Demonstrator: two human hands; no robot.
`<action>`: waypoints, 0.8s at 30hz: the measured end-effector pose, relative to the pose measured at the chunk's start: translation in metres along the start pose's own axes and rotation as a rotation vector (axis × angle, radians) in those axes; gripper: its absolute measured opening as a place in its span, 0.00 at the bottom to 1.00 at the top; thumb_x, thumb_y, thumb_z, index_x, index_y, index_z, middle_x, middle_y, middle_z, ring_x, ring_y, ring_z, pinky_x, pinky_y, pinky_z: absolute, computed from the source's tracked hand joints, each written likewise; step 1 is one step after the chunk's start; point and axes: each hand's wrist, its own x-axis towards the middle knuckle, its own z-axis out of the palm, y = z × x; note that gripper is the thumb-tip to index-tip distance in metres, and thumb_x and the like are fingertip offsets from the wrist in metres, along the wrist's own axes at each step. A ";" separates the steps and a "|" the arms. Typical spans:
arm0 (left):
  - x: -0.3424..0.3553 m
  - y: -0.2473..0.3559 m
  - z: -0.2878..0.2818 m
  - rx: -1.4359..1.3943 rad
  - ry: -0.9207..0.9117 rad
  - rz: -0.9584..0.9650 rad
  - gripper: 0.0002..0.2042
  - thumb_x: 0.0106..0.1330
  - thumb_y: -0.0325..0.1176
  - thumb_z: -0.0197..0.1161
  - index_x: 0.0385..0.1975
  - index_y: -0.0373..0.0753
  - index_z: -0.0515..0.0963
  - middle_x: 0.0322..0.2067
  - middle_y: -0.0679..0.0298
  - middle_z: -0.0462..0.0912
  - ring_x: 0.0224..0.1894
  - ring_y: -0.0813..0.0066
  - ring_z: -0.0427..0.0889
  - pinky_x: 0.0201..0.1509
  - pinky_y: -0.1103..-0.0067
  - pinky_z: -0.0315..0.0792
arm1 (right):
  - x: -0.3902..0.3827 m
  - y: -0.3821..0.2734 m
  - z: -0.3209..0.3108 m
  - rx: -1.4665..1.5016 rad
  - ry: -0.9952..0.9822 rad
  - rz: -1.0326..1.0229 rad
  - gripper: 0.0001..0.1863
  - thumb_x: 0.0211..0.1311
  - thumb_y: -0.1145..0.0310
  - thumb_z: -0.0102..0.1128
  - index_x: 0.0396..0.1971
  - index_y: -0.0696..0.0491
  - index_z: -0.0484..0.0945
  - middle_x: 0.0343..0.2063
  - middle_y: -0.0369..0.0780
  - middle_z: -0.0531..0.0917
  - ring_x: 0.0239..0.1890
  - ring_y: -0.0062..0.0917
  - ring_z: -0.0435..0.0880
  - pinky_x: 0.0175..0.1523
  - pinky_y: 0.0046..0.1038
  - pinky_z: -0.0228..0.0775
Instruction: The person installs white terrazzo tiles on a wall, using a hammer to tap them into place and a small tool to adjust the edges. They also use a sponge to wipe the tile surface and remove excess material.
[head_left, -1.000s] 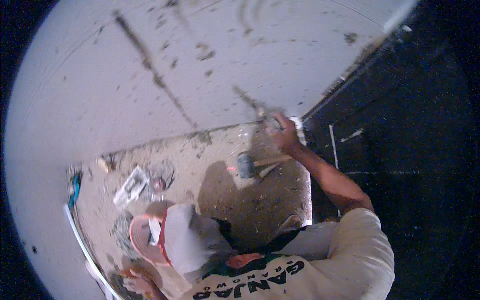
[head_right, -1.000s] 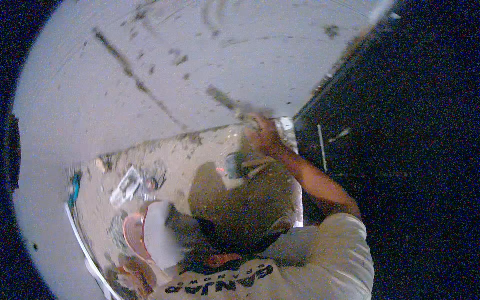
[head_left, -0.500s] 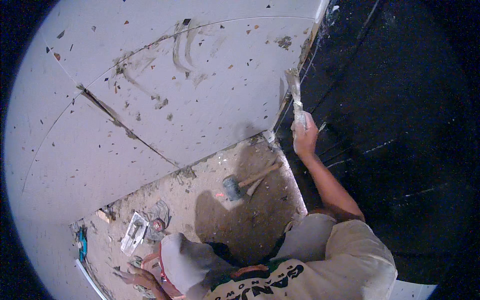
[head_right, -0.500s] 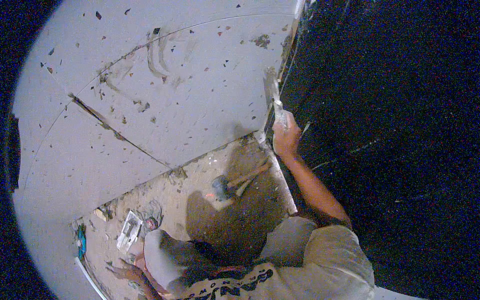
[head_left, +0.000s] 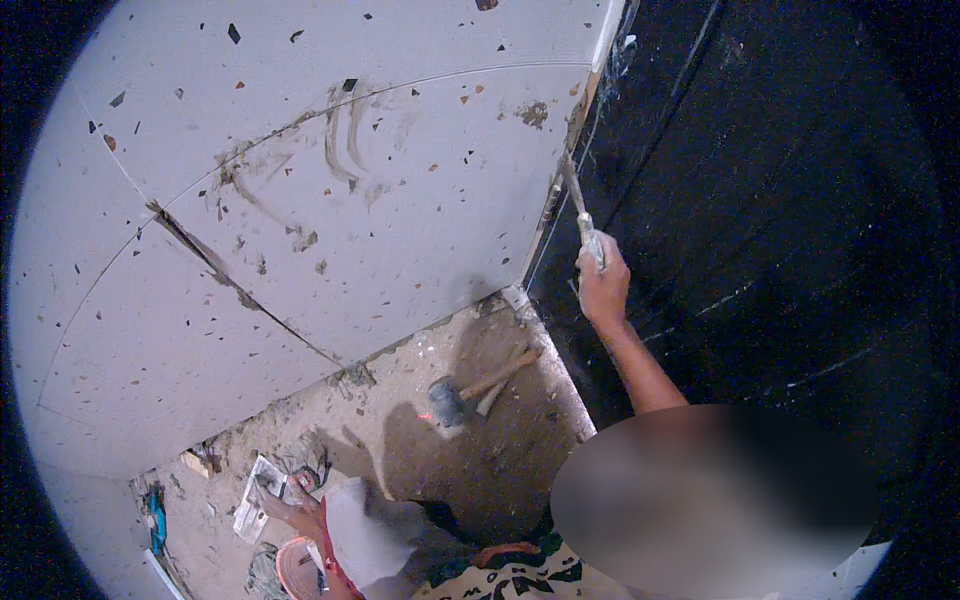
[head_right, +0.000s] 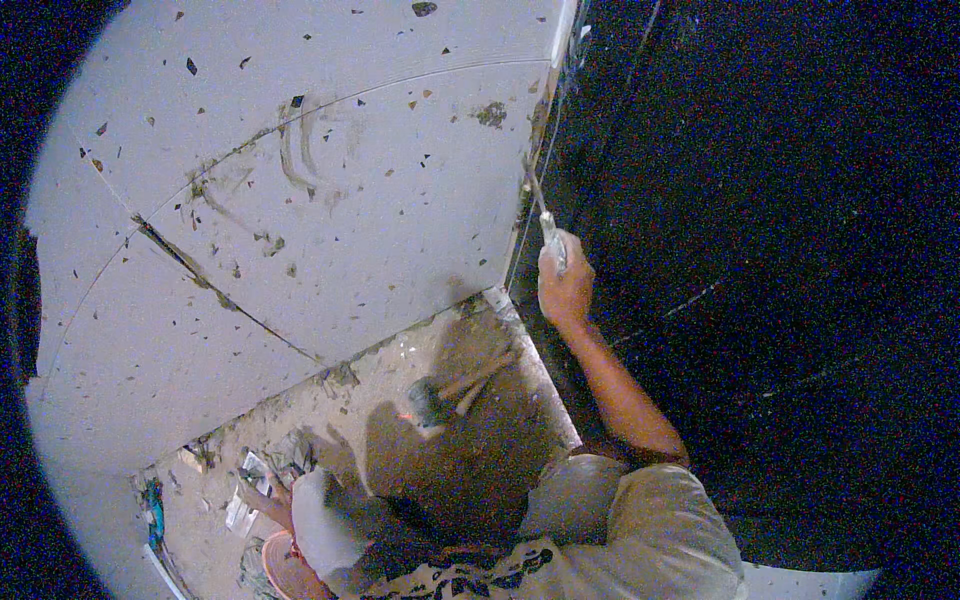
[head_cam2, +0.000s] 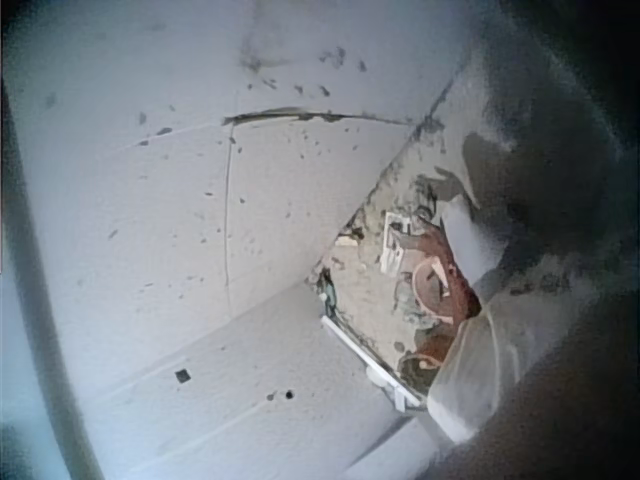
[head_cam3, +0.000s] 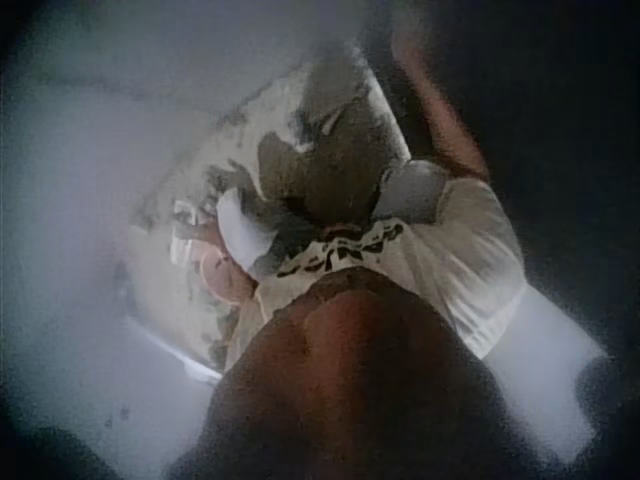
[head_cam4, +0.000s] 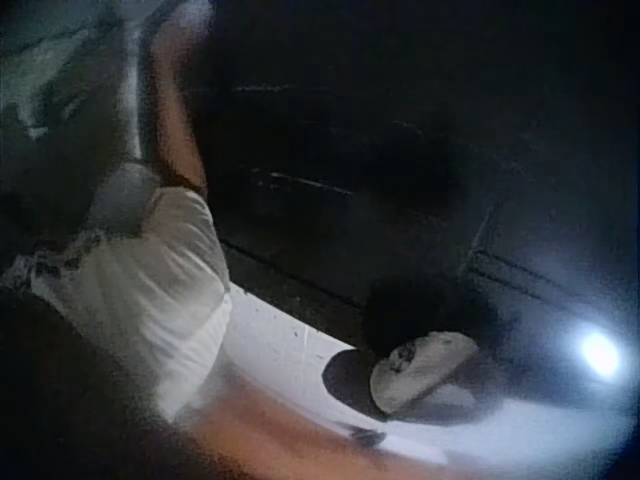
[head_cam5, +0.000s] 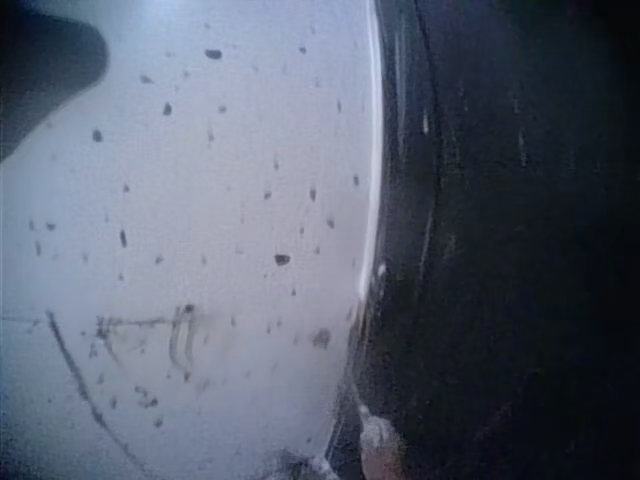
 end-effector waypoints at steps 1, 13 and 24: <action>-0.002 -0.003 0.004 0.004 -0.022 -0.018 0.29 0.71 0.45 0.56 0.63 0.29 0.65 0.59 0.42 0.70 0.60 0.46 0.69 0.66 0.58 0.59 | 0.009 -0.019 -0.011 0.033 -0.043 0.063 0.19 0.65 0.67 0.53 0.53 0.59 0.72 0.34 0.44 0.83 0.37 0.30 0.83 0.47 0.31 0.73; -0.009 -0.002 0.057 0.059 -0.283 -0.133 0.28 0.70 0.43 0.57 0.62 0.28 0.65 0.58 0.42 0.70 0.60 0.46 0.70 0.65 0.59 0.59 | 0.083 -0.069 -0.023 -0.211 0.106 -0.198 0.24 0.65 0.67 0.53 0.59 0.60 0.69 0.50 0.56 0.79 0.51 0.52 0.79 0.56 0.42 0.71; -0.013 -0.005 0.065 0.053 -0.339 -0.174 0.27 0.70 0.42 0.57 0.62 0.28 0.65 0.58 0.42 0.71 0.59 0.47 0.70 0.65 0.60 0.60 | 0.051 -0.051 -0.015 -0.313 -0.067 -0.101 0.24 0.65 0.66 0.54 0.59 0.58 0.69 0.47 0.57 0.80 0.47 0.53 0.80 0.53 0.45 0.73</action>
